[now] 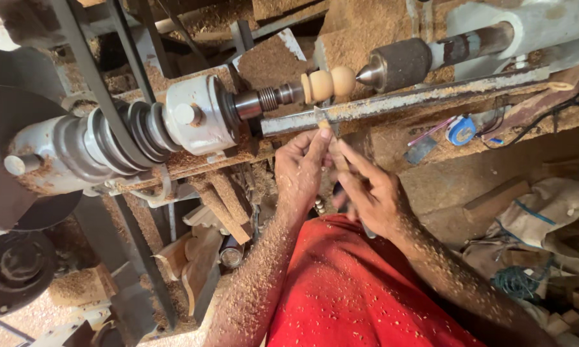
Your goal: The person uses a woodworking lathe to shape a cylindrical piece of wood, applying a chisel to carve detail and then using sandpaper to smooth the surface while the wood rotates.
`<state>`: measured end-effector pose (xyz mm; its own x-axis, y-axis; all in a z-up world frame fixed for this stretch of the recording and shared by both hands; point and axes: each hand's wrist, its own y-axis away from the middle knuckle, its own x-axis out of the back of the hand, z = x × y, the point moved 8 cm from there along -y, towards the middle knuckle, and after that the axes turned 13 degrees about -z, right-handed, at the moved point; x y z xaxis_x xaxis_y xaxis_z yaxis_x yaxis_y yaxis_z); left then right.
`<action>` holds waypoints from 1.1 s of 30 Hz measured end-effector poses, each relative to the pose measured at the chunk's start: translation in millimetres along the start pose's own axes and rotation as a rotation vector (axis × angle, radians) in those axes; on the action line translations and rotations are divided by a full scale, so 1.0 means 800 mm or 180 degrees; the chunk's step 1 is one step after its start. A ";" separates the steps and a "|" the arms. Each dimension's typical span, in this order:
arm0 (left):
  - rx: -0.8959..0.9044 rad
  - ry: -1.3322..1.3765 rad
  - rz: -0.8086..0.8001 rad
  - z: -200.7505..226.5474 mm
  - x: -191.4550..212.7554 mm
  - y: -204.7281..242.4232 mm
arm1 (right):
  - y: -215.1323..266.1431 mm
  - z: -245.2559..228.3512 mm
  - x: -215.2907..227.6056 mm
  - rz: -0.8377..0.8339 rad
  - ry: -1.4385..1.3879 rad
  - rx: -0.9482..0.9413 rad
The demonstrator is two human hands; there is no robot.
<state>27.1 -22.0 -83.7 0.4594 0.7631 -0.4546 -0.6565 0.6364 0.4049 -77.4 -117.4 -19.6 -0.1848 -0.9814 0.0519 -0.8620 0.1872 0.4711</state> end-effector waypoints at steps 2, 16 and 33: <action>0.0014 -0.0056 0.0061 -0.001 0.002 -0.003 | 0.006 0.008 0.000 0.0009 -0.0056 -0.0124; 0.0327 0.0213 0.0238 -0.011 -0.004 -0.014 | -0.003 0.025 0.017 0.0038 -0.0504 -0.0298; 0.0434 0.0319 0.0261 -0.009 0.004 -0.013 | -0.006 0.000 0.003 0.0006 -0.0530 -0.0221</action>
